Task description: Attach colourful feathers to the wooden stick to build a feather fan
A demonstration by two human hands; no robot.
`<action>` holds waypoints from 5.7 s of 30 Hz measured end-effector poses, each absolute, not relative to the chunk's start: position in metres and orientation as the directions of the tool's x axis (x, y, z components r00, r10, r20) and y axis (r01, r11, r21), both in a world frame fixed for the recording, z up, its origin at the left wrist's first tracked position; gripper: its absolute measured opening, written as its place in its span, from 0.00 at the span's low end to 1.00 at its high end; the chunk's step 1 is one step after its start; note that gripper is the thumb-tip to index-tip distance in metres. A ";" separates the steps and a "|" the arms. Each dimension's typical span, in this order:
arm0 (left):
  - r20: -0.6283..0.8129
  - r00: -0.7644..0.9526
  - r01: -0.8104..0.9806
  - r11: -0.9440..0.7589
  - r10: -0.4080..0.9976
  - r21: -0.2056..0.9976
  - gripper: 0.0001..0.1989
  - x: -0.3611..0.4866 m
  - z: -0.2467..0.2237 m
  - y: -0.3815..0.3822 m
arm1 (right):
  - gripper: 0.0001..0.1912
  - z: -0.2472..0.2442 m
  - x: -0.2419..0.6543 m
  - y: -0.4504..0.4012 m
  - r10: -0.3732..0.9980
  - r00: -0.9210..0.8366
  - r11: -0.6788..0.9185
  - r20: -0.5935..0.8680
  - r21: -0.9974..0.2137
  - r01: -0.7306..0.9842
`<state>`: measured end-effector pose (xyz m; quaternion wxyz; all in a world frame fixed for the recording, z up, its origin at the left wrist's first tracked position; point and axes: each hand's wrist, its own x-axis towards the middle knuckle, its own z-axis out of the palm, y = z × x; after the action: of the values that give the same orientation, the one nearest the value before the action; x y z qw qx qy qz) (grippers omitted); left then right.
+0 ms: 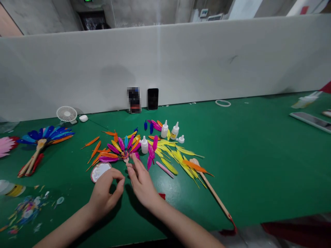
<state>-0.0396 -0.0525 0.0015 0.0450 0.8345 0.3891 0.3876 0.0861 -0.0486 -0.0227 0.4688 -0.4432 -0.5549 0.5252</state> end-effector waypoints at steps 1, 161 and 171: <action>0.635 0.424 0.612 -0.721 0.646 0.324 0.06 -0.040 0.001 -0.053 | 0.32 -0.024 0.086 -0.048 0.987 -0.140 0.081 0.076 -0.996 0.030; -0.327 0.031 0.974 -0.102 0.945 -0.201 0.11 -0.131 0.027 0.029 | 0.16 -0.029 0.094 -0.051 0.791 -0.002 0.534 0.611 -0.689 0.490; -0.011 -0.013 0.858 0.017 1.000 0.514 0.10 -0.136 0.023 0.032 | 0.16 -0.029 0.094 -0.051 0.816 0.027 0.510 0.577 -0.742 0.436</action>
<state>-0.1357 0.0321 0.0229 0.1910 0.6760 0.6870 0.1861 0.0939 -0.0511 -0.0292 0.5466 -0.4634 -0.6754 0.1741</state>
